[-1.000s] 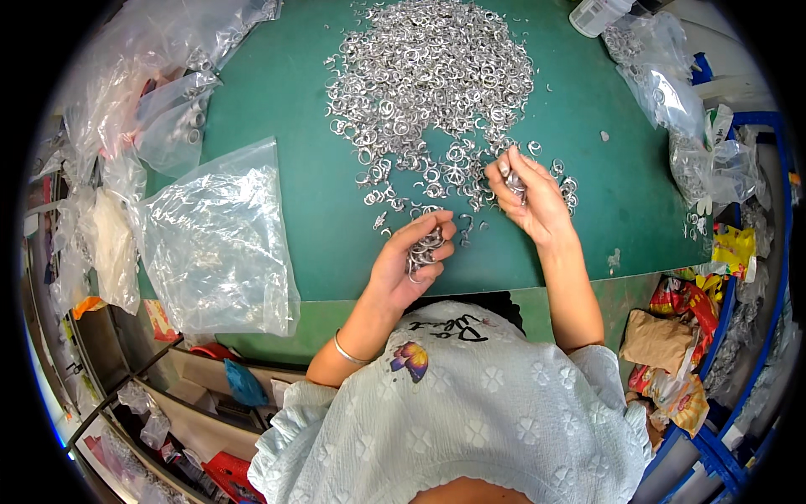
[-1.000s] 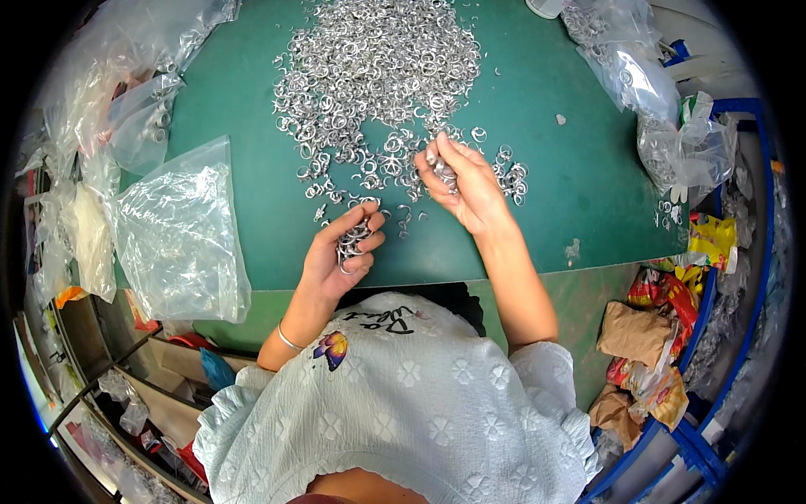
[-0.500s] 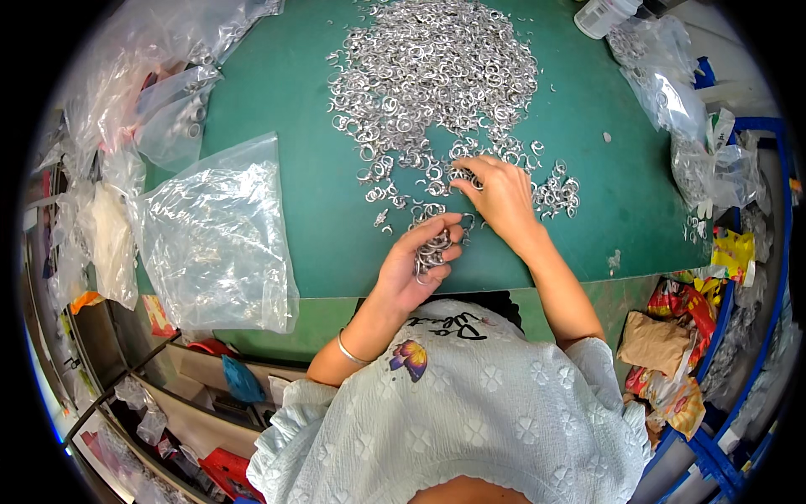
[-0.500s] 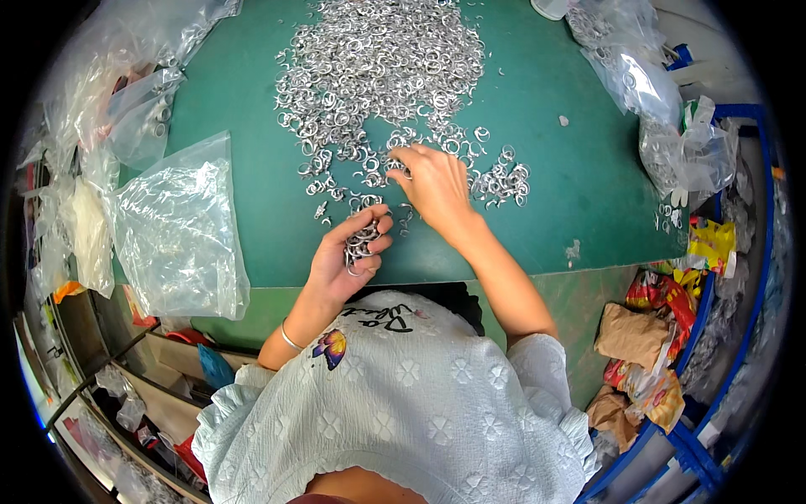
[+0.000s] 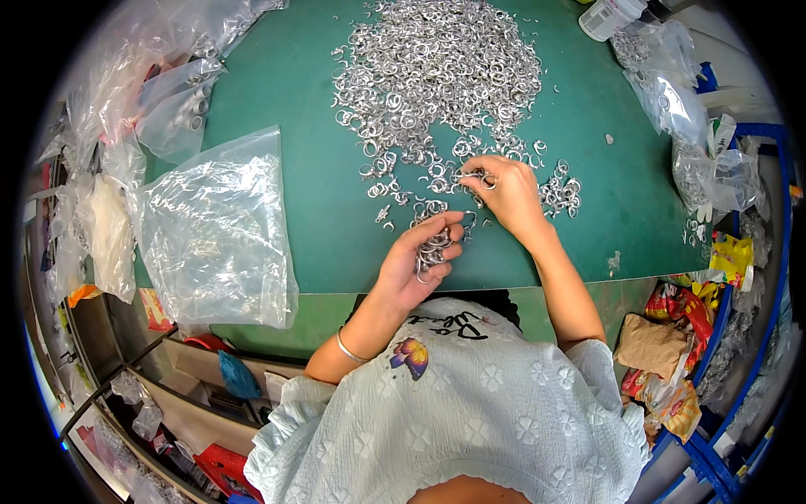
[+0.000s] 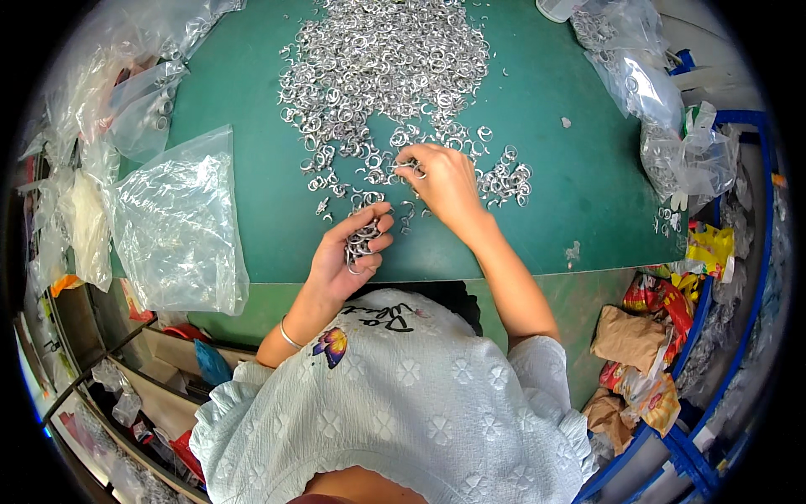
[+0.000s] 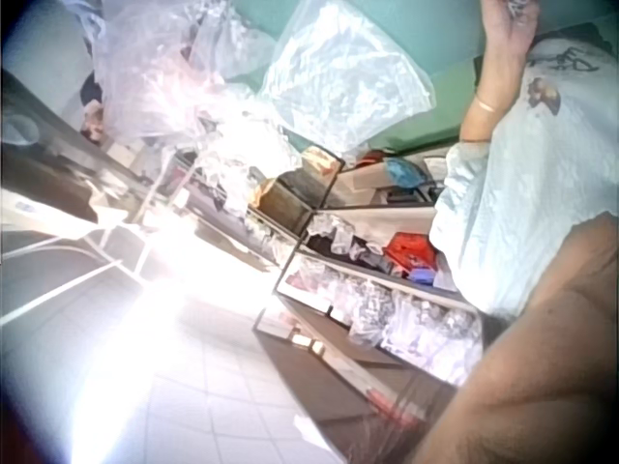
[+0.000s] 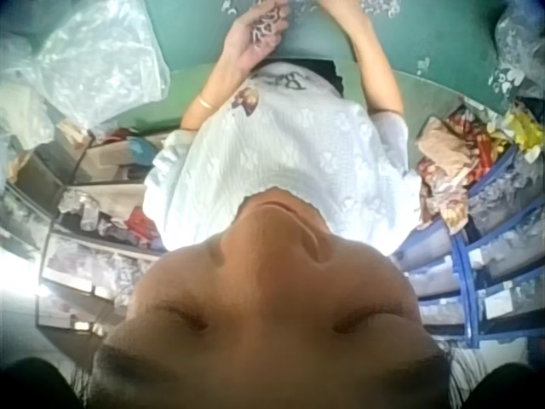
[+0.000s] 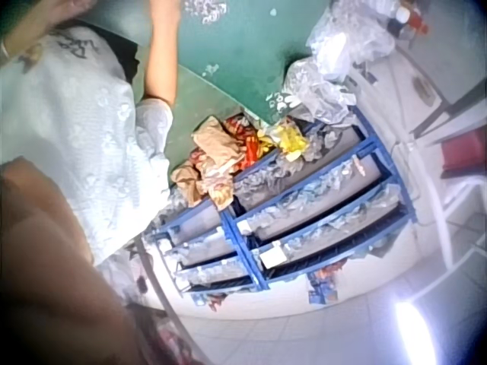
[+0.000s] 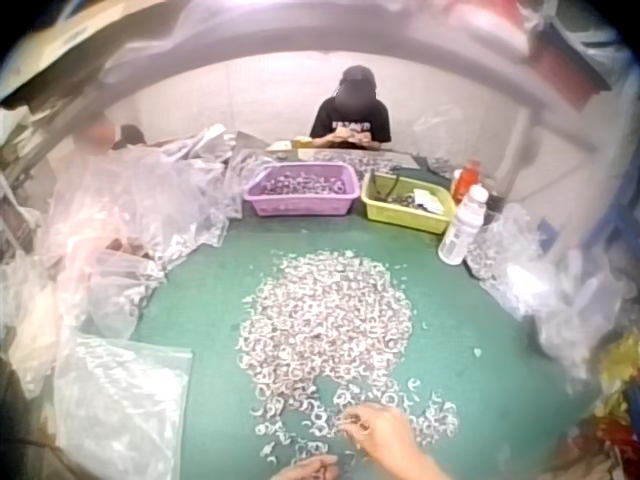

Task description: The person sorts small metal rings by hand on a green workbench, gathers them into piles, and places them into plastic bags.

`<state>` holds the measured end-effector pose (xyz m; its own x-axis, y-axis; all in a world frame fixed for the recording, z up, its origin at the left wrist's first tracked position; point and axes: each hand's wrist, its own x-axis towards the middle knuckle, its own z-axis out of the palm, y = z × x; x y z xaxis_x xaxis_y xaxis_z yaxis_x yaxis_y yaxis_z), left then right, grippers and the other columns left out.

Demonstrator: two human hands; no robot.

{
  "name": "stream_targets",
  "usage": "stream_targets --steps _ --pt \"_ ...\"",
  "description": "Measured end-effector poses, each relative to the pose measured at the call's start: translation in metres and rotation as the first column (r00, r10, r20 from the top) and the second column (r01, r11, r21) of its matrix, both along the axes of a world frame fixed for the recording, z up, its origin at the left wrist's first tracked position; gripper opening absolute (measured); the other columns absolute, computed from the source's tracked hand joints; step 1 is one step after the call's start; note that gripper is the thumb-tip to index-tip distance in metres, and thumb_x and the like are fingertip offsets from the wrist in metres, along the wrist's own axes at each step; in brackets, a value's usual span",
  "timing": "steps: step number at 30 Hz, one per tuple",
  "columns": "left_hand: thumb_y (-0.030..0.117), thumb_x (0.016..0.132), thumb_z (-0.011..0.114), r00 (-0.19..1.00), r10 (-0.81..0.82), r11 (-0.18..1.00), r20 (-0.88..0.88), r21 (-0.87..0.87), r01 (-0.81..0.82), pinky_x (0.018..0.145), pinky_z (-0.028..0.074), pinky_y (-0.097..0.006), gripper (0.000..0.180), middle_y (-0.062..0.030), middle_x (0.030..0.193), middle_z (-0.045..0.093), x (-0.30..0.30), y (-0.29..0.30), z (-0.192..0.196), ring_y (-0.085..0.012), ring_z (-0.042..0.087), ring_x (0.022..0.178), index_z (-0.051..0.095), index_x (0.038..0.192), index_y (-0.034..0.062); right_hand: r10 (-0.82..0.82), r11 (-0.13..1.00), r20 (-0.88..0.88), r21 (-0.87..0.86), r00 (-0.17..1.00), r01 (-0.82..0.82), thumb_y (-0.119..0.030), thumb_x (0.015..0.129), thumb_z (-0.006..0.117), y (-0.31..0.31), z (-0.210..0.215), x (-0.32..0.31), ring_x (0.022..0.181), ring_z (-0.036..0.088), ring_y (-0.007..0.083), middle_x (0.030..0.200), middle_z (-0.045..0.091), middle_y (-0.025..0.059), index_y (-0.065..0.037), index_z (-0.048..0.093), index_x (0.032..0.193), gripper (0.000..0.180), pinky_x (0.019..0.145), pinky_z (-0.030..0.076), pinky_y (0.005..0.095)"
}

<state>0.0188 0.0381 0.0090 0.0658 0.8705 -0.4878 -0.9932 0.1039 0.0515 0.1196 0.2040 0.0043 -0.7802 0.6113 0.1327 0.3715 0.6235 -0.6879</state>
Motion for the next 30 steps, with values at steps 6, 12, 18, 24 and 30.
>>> stream_targets --steps 6,12,18,24,30 --pt "0.013 0.095 0.047 0.999 0.024 1.0 0.034 -0.021 -0.023 0.036 0.033 -0.018 0.027 -0.0079 0.089 0.049 0.0 -0.001 0.002 -0.0114 0.044 0.065 0.05 0.116 -0.0035 -0.144 0.833 -0.036 -0.544 0.989 0.102 -0.008 0.08 0.071 0.004 0.018 0.008 0.056 0.043 0.0012 0.066 0.058 -0.0052 -0.003 0.068 0.086 0.008 0.05 0.035 0.0197" --pt "0.013 0.094 0.05 0.998 0.024 0.999 -0.051 -0.039 -0.026 0.037 0.032 -0.017 0.027 -0.0061 0.088 0.051 0.002 0.0 0.006 -0.0099 0.045 0.065 0.051 0.116 -0.0024 -0.3 0.387 -0.093 -0.921 0.949 0.032 -0.008 0.086 0.066 0.006 0.028 0.022 0.045 0.031 -0.0003 0.061 0.047 -0.0079 -0.003 0.064 0.091 0.008 0.04 0.021 0.0179" --pt "0.017 0.094 0.054 0.954 -0.031 0.999 -0.298 -0.018 0.027 0.039 0.027 -0.015 0.022 -0.0031 0.084 0.056 0.01 0.011 0.014 -0.0058 0.045 0.059 0.059 0.108 0.0009 -0.324 0.166 -0.159 -0.98 0.932 -0.11 -0.009 0.087 0.066 -0.019 0.026 0.032 0.046 0.033 -0.0013 0.068 0.056 -0.0059 -0.002 0.065 0.093 0.01 0.04 0.019 0.0183" --pt "0.018 0.094 0.056 0.932 -0.073 0.997 -0.354 -0.036 0.065 0.038 0.025 -0.016 0.019 -0.0027 0.082 0.056 0.013 0.013 0.02 -0.0048 0.043 0.055 0.061 0.101 0.0013 -0.341 0.251 -0.145 -0.966 0.929 -0.059 -0.01 0.087 0.066 -0.029 0.031 0.04 0.048 0.031 -0.0019 0.07 0.055 -0.0065 -0.002 0.065 0.093 0.01 0.041 0.017 0.0184" --pt "0.016 0.094 0.056 0.861 -0.063 0.998 -0.505 -0.045 0.047 0.039 0.024 -0.016 0.019 -0.0021 0.082 0.056 0.017 0.012 0.027 -0.0045 0.042 0.056 0.062 0.101 -0.0005 -0.354 0.276 -0.194 -0.956 0.915 -0.095 -0.009 0.087 0.065 -0.032 0.035 0.047 0.049 0.031 -0.002 0.067 0.052 -0.0072 -0.004 0.062 0.095 0.01 0.041 0.017 0.0182"
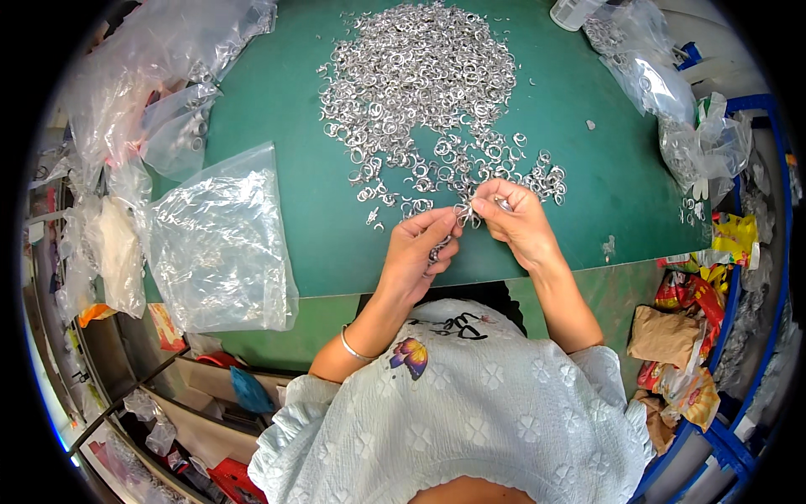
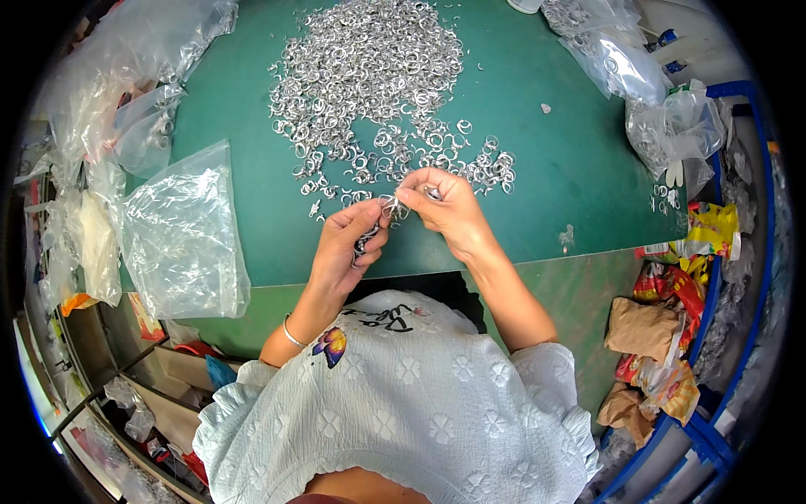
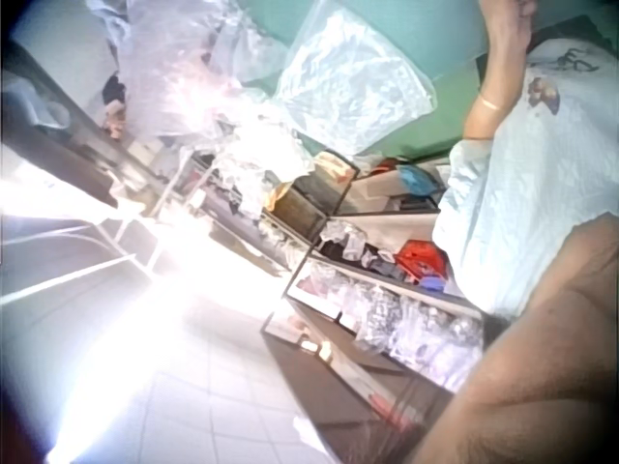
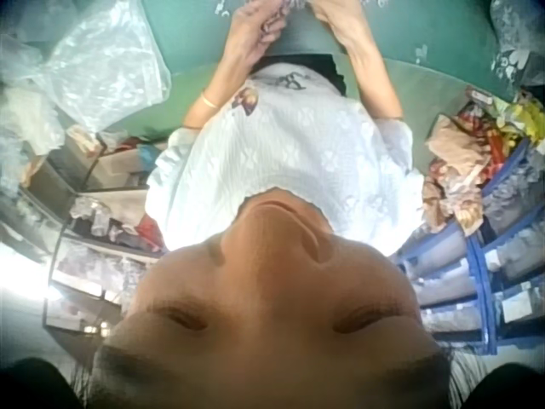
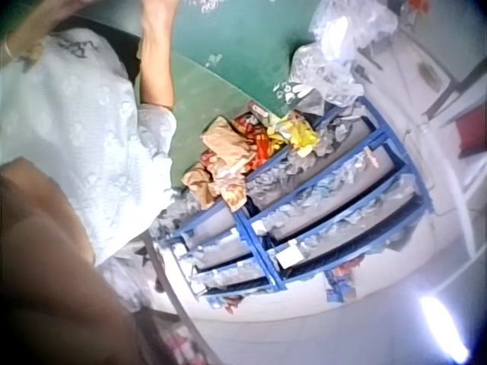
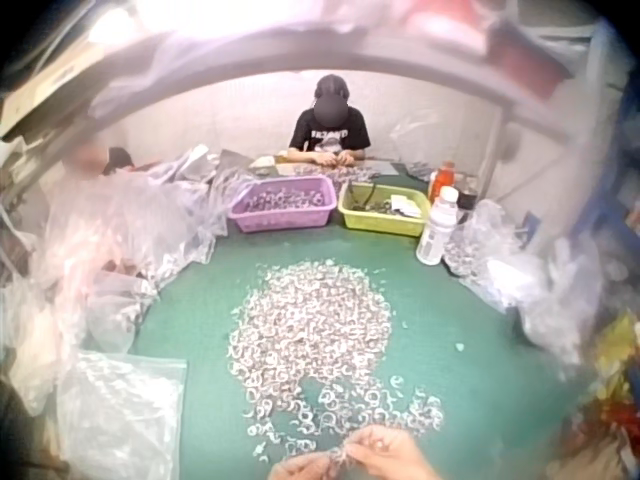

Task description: The person sorts small metal rings by hand on a green workbench, gathers them into piles, and places them into plastic bags.

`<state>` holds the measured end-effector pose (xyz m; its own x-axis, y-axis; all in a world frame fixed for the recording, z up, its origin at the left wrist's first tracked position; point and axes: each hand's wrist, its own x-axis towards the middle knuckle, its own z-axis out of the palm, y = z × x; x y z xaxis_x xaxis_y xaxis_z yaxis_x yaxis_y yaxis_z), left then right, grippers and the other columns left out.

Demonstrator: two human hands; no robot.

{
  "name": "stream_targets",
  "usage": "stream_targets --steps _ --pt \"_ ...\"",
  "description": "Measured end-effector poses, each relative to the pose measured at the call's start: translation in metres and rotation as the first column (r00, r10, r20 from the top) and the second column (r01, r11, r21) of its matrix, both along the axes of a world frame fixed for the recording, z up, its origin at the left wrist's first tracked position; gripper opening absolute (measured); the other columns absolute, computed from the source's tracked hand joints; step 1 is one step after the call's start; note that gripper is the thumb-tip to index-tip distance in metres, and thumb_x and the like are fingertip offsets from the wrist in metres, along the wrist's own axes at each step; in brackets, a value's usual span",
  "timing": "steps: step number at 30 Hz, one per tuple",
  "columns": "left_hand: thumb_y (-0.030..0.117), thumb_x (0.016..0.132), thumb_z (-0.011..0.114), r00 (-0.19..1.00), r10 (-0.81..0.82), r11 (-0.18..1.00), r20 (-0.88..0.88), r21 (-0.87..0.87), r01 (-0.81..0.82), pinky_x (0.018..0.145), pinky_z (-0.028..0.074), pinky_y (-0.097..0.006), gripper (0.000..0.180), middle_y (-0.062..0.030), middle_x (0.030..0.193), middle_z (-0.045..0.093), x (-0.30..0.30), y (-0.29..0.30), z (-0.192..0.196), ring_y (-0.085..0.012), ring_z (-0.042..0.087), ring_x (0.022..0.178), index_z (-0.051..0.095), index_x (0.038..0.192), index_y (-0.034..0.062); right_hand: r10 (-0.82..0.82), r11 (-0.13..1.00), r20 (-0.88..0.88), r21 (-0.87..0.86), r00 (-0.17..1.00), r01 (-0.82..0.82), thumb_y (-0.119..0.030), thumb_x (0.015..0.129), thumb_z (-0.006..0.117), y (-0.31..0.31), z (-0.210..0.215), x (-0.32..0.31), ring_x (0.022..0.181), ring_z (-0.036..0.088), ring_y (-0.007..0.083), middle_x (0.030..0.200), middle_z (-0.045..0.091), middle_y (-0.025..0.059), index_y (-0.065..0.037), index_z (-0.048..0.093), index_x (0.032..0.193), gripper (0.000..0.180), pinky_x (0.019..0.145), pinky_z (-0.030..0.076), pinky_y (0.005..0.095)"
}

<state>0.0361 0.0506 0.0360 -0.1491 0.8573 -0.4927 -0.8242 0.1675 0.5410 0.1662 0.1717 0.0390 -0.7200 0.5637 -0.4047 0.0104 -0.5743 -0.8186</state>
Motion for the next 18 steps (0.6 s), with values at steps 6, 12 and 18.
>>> stream_targets --steps 6,12,18 --pt "0.015 0.093 0.055 0.999 0.043 0.999 -0.029 0.02 -0.043 0.039 0.025 -0.015 0.021 -0.0022 0.085 0.054 0.006 0.005 -0.003 -0.0044 0.041 0.056 0.059 0.107 -0.001 -0.006 0.999 -0.064 -0.036 0.998 0.004 -0.014 0.092 0.059 -0.009 0.0 -0.002 0.048 0.029 -0.0011 0.063 0.042 -0.0089 -0.005 0.058 0.096 0.01 0.042 0.018 0.0186" --pt "0.014 0.093 0.055 0.961 0.252 0.966 -0.115 -0.025 -0.257 0.039 0.026 -0.015 0.023 -0.0011 0.086 0.055 -0.002 -0.005 -0.013 -0.0044 0.041 0.058 0.058 0.109 -0.0014 -0.22 0.953 0.046 0.224 0.974 0.205 -0.034 0.099 0.045 0.003 -0.015 0.01 0.049 0.027 0.0014 0.059 0.037 -0.0073 -0.006 0.058 0.078 0.037 0.044 0.02 0.0194" --pt "0.01 0.092 0.056 0.953 0.23 0.966 -0.199 -0.073 -0.249 0.04 0.025 -0.016 0.018 -0.0013 0.08 0.055 0.001 -0.032 -0.013 -0.0046 0.041 0.054 0.063 0.104 -0.0017 -0.21 0.438 0.173 0.897 0.962 -0.065 -0.02 0.088 0.061 -0.009 -0.038 0.011 0.057 0.056 0.02 0.07 0.06 0.0061 -0.008 0.066 0.101 0.019 0.052 0.043 0.034"
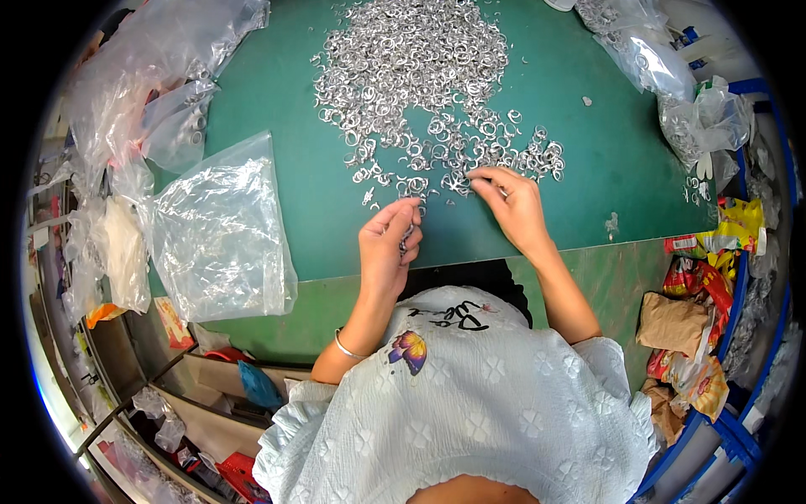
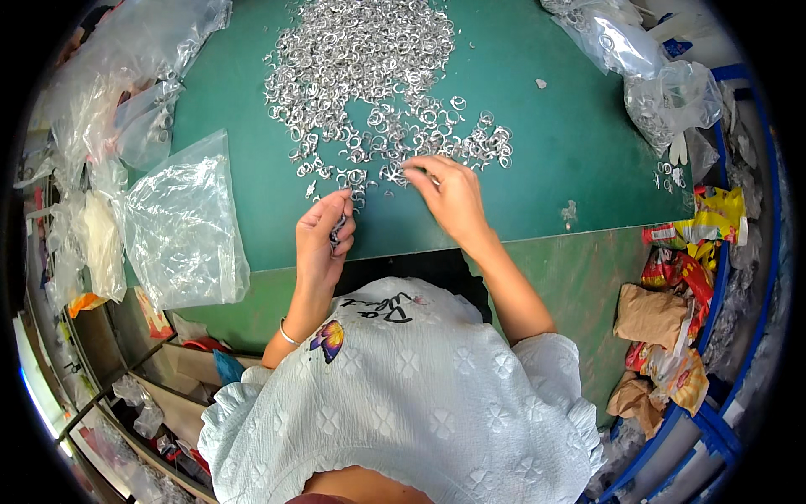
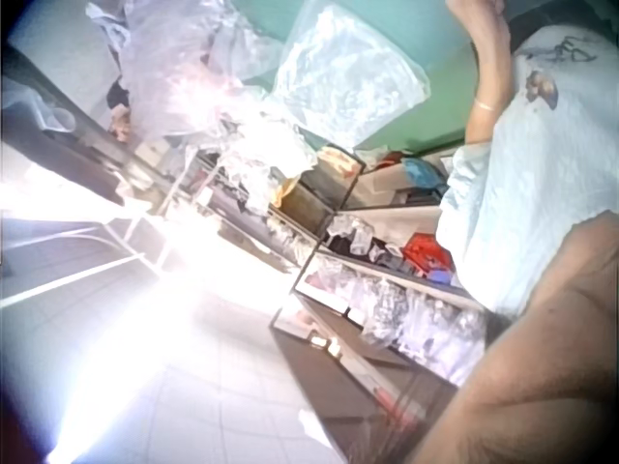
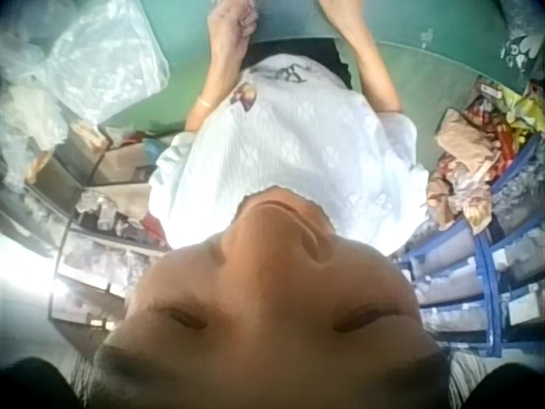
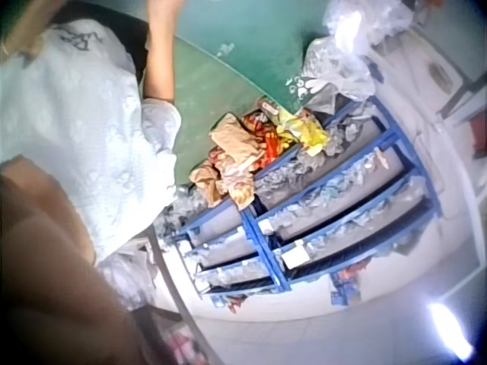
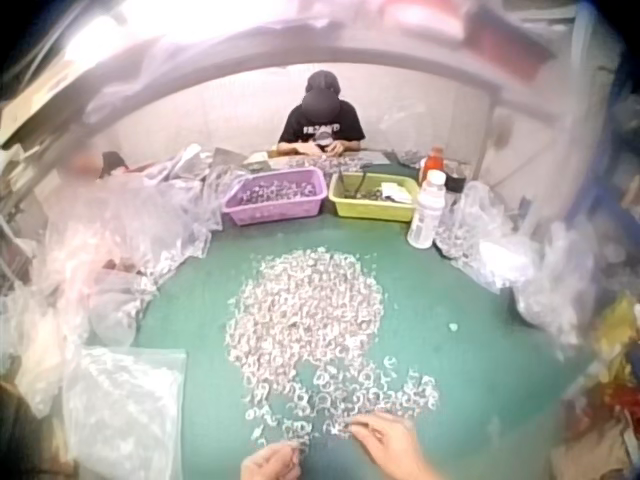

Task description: The person sorts small metal rings by hand on a green workbench, gathers them into piles, and places them into plastic bags.

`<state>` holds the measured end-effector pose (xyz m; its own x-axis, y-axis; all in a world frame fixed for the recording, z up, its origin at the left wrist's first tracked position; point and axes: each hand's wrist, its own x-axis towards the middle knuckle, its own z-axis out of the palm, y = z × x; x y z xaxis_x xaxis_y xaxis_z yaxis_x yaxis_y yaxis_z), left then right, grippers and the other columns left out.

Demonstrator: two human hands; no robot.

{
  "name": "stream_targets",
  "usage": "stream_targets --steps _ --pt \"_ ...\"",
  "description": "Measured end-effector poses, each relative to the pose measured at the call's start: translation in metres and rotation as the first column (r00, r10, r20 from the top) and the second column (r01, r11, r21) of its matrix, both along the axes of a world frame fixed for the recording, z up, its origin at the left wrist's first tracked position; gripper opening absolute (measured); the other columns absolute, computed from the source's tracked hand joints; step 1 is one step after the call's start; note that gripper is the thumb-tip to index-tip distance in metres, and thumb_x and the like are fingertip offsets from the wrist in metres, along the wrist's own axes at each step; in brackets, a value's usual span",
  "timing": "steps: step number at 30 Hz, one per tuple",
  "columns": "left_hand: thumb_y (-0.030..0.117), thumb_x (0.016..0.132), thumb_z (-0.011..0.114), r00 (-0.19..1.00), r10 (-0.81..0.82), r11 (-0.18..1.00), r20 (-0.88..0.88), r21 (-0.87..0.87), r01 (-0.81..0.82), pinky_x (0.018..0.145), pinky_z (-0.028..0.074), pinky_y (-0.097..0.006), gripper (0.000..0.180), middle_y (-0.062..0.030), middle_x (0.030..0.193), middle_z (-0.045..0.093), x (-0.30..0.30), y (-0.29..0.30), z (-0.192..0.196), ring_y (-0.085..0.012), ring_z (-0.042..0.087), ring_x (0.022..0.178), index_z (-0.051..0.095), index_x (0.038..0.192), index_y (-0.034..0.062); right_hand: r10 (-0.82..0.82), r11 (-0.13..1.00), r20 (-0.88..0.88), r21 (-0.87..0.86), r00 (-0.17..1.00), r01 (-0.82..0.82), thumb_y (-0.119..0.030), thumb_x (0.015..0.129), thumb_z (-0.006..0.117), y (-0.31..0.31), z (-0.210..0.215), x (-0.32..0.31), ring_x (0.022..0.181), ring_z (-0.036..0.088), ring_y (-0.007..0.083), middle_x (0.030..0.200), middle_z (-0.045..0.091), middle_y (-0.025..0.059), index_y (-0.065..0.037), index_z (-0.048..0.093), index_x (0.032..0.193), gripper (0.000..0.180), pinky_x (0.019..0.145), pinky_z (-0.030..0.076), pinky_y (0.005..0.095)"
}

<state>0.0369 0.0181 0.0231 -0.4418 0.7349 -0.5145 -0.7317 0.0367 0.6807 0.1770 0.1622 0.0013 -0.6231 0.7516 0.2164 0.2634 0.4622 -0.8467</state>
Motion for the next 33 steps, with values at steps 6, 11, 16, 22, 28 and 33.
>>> stream_targets --steps 6,11,16,22,28,33 --pt "0.007 0.088 0.06 0.868 -0.476 0.879 -0.142 -0.033 0.476 0.043 0.028 -0.017 0.013 -0.0016 0.072 0.058 0.001 -0.049 0.003 -0.0029 0.042 0.053 0.068 0.094 -0.0003 0.014 0.92 0.317 0.367 0.948 -0.136 -0.02 0.078 0.069 -0.006 -0.003 -0.006 0.061 0.06 0.0274 0.069 0.057 0.0069 -0.012 0.065 0.107 0.031 0.049 0.045 0.0386" --pt "0.006 0.084 0.062 0.539 -0.737 0.652 -0.408 -0.22 0.726 0.059 0.044 -0.023 0.012 -0.0031 0.074 0.065 -0.001 -0.078 -0.013 -0.0088 0.053 0.061 0.07 0.092 0.001 -0.026 0.855 0.242 0.509 0.97 -0.104 -0.017 0.077 0.071 -0.011 -0.009 -0.008 0.058 0.06 0.0235 0.067 0.056 0.0058 -0.01 0.065 0.105 0.029 0.046 0.045 0.0347" --pt "0.008 0.077 0.063 0.154 -0.708 0.698 -0.689 -0.649 0.304 0.075 0.049 -0.041 0.017 -0.017 0.09 0.067 0.013 -0.084 -0.079 -0.0348 0.063 0.08 0.071 0.093 0.0044 -0.071 0.842 0.142 0.54 0.987 -0.017 -0.009 0.077 0.071 -0.011 -0.013 -0.01 0.054 0.056 0.0239 0.067 0.057 0.0055 -0.009 0.067 0.096 0.019 0.046 0.043 0.0335" --pt "0.009 0.074 0.06 -0.355 -0.584 0.722 -0.73 -0.667 0.183 0.08 0.048 -0.044 0.02 -0.0185 0.098 0.064 0.043 -0.054 -0.141 -0.0352 0.061 0.09 0.069 0.091 0.0025 -0.194 0.83 0.106 0.548 0.975 0.106 -0.011 0.081 0.067 -0.004 -0.012 -0.008 0.057 0.06 0.0255 0.071 0.06 0.0053 -0.008 0.063 0.084 0.006 0.047 0.046 0.034" --pt "0.009 0.074 0.057 -0.671 -0.504 0.483 -0.544 -0.821 0.304 0.086 0.046 -0.047 0.019 -0.0185 0.101 0.064 0.049 -0.037 -0.15 -0.0331 0.06 0.097 0.071 0.084 0.0008 -0.31 0.826 0.054 0.509 0.949 0.24 -0.009 0.082 0.067 0.011 -0.005 0.013 0.056 0.059 0.0248 0.075 0.064 0.0063 -0.007 0.064 0.085 0.005 0.049 0.045 0.0329" --pt "0.009 0.073 0.057 -0.708 -0.516 0.402 -0.483 -0.866 0.297 0.088 0.045 -0.047 0.018 -0.0174 0.098 0.065 0.054 -0.035 -0.168 -0.0323 0.061 0.097 0.071 0.082 0.0015 -0.37 0.816 0.015 0.483 0.929 0.317 -0.008 0.083 0.066 0.02 -0.003 0.031 0.055 0.057 0.0234 0.076 0.064 0.0086 -0.005 0.065 0.087 0.005 0.052 0.045 0.0312"
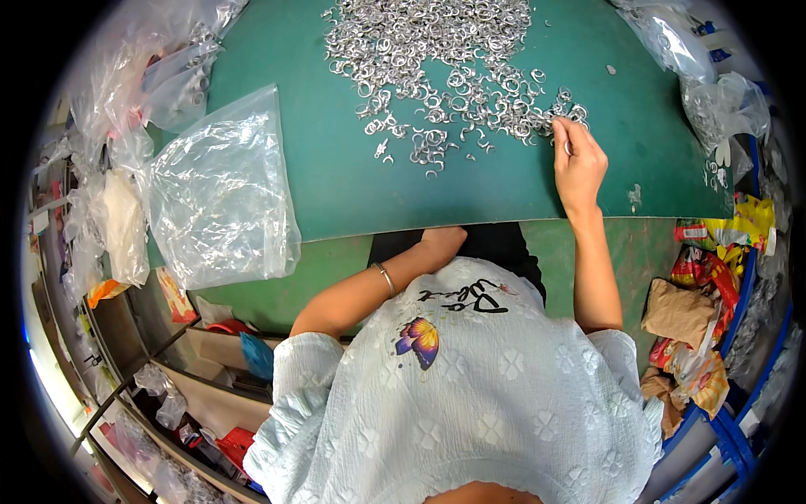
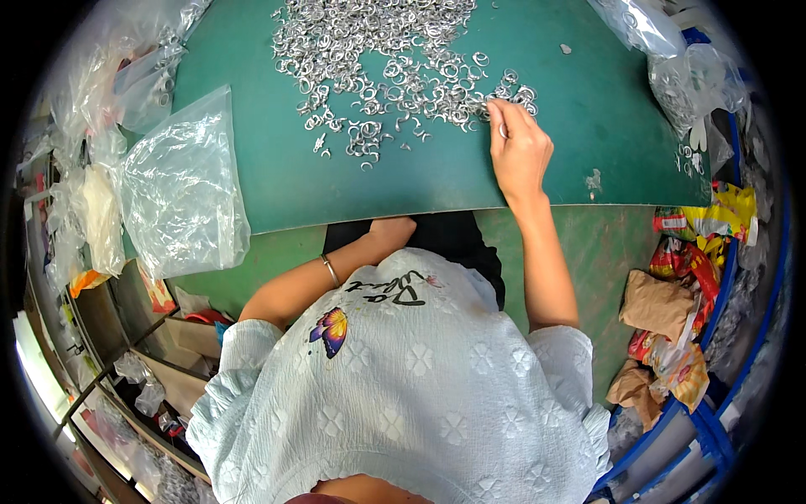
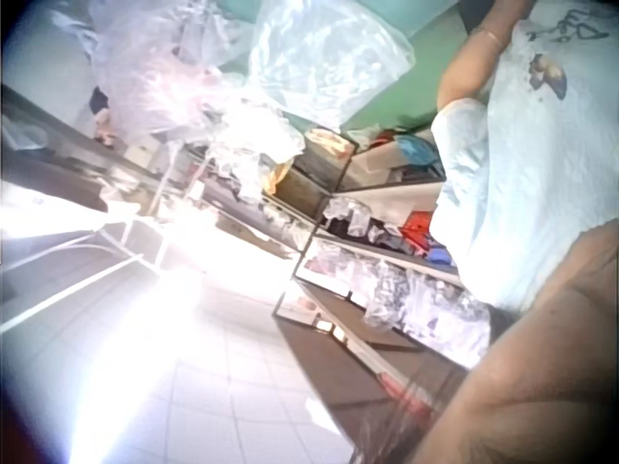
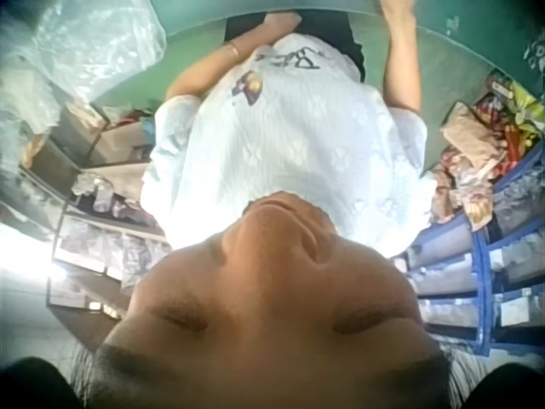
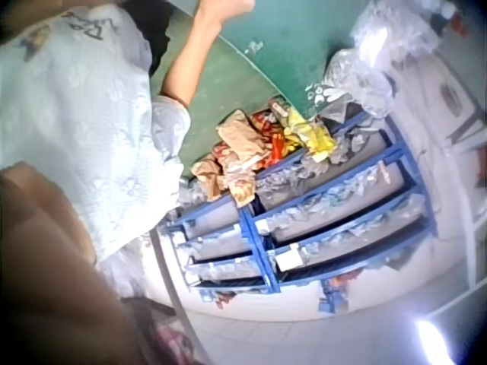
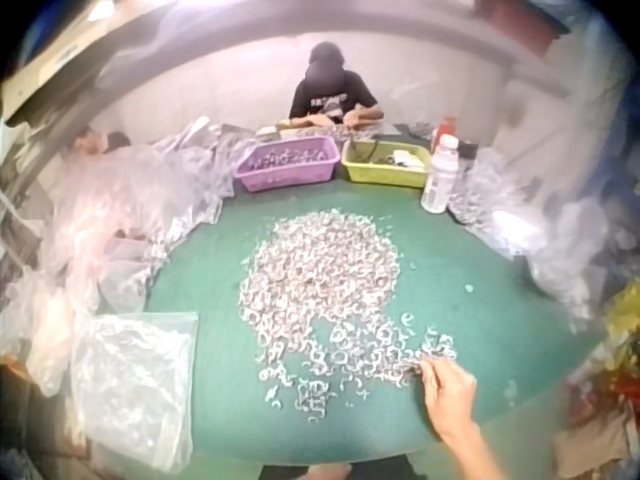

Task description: The person sorts small metal rings by hand on a green workbench, gathers them into piles, and places them into plastic bags.

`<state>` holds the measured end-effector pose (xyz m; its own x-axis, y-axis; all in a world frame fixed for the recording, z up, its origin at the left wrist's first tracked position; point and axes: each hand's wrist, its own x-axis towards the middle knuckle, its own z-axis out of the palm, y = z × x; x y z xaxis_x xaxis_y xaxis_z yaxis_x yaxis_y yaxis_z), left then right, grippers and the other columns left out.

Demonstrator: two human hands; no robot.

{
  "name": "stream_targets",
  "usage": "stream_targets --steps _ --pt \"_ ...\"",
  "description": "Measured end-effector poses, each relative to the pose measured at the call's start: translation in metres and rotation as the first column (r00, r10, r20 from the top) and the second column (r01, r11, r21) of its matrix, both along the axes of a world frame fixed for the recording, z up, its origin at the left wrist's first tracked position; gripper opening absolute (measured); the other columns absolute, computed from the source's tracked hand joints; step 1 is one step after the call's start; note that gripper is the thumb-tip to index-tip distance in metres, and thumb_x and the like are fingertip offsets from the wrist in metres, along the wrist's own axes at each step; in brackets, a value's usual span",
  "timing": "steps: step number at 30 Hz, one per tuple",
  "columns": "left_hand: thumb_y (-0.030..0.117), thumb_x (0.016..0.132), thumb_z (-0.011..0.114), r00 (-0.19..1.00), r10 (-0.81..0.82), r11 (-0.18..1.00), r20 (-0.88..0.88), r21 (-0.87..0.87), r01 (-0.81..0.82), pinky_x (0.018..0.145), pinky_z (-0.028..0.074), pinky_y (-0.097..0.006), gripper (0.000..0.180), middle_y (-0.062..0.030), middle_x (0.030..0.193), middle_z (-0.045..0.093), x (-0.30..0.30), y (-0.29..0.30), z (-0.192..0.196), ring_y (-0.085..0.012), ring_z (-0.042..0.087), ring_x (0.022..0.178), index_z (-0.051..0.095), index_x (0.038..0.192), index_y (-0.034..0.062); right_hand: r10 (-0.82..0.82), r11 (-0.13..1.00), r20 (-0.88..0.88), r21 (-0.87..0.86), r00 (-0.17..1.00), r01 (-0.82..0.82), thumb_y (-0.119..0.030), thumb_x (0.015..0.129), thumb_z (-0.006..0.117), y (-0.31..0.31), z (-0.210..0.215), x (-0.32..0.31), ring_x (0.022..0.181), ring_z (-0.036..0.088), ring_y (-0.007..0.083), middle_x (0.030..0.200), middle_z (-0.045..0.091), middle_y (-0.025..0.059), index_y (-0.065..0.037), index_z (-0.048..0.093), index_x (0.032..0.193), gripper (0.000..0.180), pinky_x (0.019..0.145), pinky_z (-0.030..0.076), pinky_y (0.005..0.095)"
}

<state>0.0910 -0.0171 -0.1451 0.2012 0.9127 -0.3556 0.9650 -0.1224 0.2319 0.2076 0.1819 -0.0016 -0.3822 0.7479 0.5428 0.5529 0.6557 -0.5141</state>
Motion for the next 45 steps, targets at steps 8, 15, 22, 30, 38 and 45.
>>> stream_targets --steps 8,15,22,30,38,45 --pt "0.007 0.073 0.056 0.995 0.0 0.996 0.099 -0.089 0.008 0.08 0.049 -0.044 0.017 -0.0204 0.094 0.064 -0.009 0.003 0.013 -0.0335 0.062 0.094 0.07 0.08 -0.0002 -0.154 0.947 -0.126 -0.301 0.98 0.11 -0.015 0.089 0.062 0.022 0.007 0.037 0.055 0.047 0.0071 0.065 0.057 0.0022 0.001 0.065 0.089 0.017 0.051 0.038 0.0241" --pt "0.014 0.077 0.062 0.941 0.195 0.956 0.278 0.162 -0.246 0.077 0.048 -0.044 0.015 -0.0173 0.096 0.063 -0.02 -0.013 0.013 -0.0339 0.061 0.089 0.068 0.086 0.0036 -0.041 0.873 -0.211 -0.483 0.977 -0.067 -0.022 0.09 0.062 0.033 0.009 0.051 0.057 0.037 0.0009 0.062 0.048 -0.0072 0.001 0.065 0.082 0.024 0.048 0.029 0.0216" --pt "0.016 0.076 0.073 0.684 0.417 0.842 0.599 0.029 -0.539 0.06 0.049 -0.036 0.011 -0.0108 0.07 0.064 -0.026 -0.027 0.107 -0.029 0.061 0.064 0.07 0.072 0.0059 -0.126 0.729 -0.189 -0.683 0.974 -0.039 -0.023 0.091 0.061 0.047 0.009 0.063 0.06 0.034 0.0033 0.062 0.044 -0.0068 0.0 0.061 0.074 0.028 0.052 0.029 0.0227" --pt "-0.003 0.072 0.071 0.475 0.443 0.69 0.76 0.049 -0.722 0.057 0.044 -0.028 0.005 -0.0107 0.069 0.063 -0.025 0.008 0.177 -0.0198 0.057 0.059 0.067 0.075 -0.0029 -0.254 0.718 -0.189 -0.694 0.949 0.054 -0.023 0.09 0.061 0.062 0.007 0.093 0.061 0.036 0.0044 0.062 0.046 -0.0055 0.001 0.062 0.075 0.029 0.053 0.032 0.0234" --pt "-0.003 0.074 0.071 0.382 0.494 0.52 0.781 0.087 -0.85 0.056 0.045 -0.027 0.006 -0.0097 0.07 0.062 -0.019 -0.018 0.159 -0.0177 0.057 0.06 0.066 0.077 -0.003 -0.322 0.816 -0.21 -0.555 0.923 0.158 -0.025 0.092 0.061 0.067 -0.017 0.126 0.051 0.027 0.0002 0.058 0.036 -0.0115 -0.004 0.066 0.082 0.024 0.045 0.018 0.0212" --pt "-0.004 0.077 0.069 0.338 0.458 0.449 0.822 0.114 -0.886 0.056 0.044 -0.025 0.004 -0.0077 0.071 0.061 -0.019 -0.056 0.142 -0.0132 0.055 0.061 0.065 0.078 -0.0041 -0.365 0.814 -0.095 -0.515 0.926 0.268 -0.025 0.09 0.062 0.063 -0.022 0.13 0.059 0.036 0.0032 0.062 0.046 -0.0062 0.003 0.065 0.083 0.028 0.052 0.03 0.0212"
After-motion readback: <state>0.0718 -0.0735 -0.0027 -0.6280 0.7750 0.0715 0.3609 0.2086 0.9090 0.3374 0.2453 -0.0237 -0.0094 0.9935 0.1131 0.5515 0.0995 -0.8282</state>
